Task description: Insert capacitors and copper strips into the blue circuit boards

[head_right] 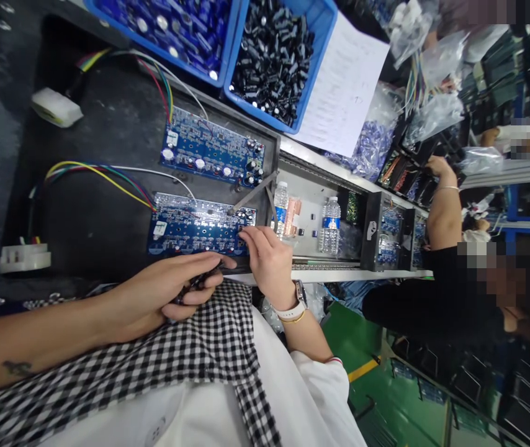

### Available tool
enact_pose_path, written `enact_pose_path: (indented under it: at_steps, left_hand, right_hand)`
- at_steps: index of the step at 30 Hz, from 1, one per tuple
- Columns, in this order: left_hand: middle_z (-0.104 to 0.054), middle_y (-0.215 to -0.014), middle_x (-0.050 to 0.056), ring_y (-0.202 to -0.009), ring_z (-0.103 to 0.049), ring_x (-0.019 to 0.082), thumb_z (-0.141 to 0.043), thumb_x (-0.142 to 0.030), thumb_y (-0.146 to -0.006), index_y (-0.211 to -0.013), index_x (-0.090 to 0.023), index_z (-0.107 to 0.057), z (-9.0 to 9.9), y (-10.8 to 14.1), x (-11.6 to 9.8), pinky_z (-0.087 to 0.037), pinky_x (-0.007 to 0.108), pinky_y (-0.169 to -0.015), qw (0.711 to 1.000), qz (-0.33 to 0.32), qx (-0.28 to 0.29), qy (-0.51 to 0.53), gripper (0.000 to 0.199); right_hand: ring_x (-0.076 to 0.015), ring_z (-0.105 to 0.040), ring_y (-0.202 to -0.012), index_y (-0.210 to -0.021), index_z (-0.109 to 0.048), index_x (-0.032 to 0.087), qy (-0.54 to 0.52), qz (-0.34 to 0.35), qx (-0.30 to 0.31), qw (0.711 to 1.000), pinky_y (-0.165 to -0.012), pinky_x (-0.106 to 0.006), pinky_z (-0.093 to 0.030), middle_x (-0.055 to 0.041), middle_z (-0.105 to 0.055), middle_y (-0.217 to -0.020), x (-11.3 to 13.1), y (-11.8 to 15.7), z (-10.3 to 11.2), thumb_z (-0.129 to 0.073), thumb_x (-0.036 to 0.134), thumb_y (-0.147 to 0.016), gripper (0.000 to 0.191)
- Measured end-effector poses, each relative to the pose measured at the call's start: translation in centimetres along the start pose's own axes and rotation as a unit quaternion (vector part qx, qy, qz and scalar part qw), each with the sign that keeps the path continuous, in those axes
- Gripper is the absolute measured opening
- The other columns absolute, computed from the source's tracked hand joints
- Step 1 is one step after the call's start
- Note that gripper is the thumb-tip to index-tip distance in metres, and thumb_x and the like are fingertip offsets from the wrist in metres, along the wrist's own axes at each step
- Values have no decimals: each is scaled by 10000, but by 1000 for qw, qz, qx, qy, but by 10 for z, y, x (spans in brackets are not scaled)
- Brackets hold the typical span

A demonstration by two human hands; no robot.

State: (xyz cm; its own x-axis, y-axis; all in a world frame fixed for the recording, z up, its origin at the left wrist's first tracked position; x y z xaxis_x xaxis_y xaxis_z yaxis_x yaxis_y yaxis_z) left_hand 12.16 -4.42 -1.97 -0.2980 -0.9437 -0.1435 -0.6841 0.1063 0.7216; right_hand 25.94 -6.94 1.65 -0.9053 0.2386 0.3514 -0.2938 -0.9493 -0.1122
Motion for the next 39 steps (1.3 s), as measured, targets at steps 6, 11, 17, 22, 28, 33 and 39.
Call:
enact_pose_path:
  at_steps: [6,11,17,22,28,33,39]
  left_hand:
    - [-533,-768,28,-439,-358,23,-484,-251,-969,-998,-102,-609,2,-4,-1,-193,83,-300,1000,-14,12,13,197]
    - [-550,-732,32,-429,-388,30,-487,-303,-973,-909,-92,-598,6,-7,0,-219,89,-278,1000,2,-11,27,246]
    - [-524,-684,12,-403,-373,25,-476,-357,-980,-808,-119,-547,5,-8,4,-193,85,-276,998,39,-27,47,302]
    - [-419,-616,-37,-373,-254,-1,-497,-440,-965,-742,-128,-509,-2,-6,10,-123,80,-297,997,64,-15,51,383]
    - [-603,-859,81,-705,-616,145,-465,-341,-983,-859,-98,-611,-8,-3,10,-556,240,-543,997,35,-12,63,310]
    - [-661,-991,143,-855,-656,195,-518,-187,-940,-1002,-70,-657,-7,-4,15,-584,272,-643,999,16,18,38,192]
    - [-634,-768,91,-526,-513,74,-484,-194,-967,-1054,-46,-635,-5,-1,13,-331,116,-353,1000,-2,30,-2,228]
  right_hand:
    - [-155,-695,-808,-1030,-695,204,30,17,-1,999,-702,-261,-533,-55,-734,-934,5,-1,0,-493,279,-995,219]
    - [-170,-693,-897,-1125,-674,213,19,59,11,998,-763,-285,-551,-64,-724,-1035,1,2,-6,-508,233,-983,220]
    - [-185,-664,-1016,-1175,-668,213,-33,110,37,993,-897,-325,-552,-81,-701,-1114,4,3,-3,-543,213,-962,247]
    - [-146,-674,-994,-1253,-621,270,-170,43,78,981,-904,-286,-557,-29,-702,-1124,25,12,18,-618,219,-921,335]
    - [-152,-682,-923,-1074,-690,200,-85,-9,69,994,-841,-274,-552,-55,-726,-1007,11,22,15,-526,166,-961,201]
    - [-153,-693,-900,-1082,-681,200,-41,3,91,995,-779,-255,-543,-48,-726,-1011,2,23,6,-519,194,-972,196]
    - [-159,-693,-908,-1130,-665,189,4,62,86,994,-745,-256,-548,-57,-722,-1067,7,27,6,-505,173,-972,225]
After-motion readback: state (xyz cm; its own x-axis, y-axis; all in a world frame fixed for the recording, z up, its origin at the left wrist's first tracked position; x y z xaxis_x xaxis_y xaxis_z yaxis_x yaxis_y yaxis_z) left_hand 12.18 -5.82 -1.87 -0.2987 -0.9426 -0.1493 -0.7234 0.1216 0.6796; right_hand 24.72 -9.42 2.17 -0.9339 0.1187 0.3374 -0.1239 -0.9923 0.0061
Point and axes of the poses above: each hand's wrist, its own y-axis away from the middle knuckle, its own z-axis out of the back of the hand, x = y × z, the point moved 7 cm from there along -y, towards the middle knuckle
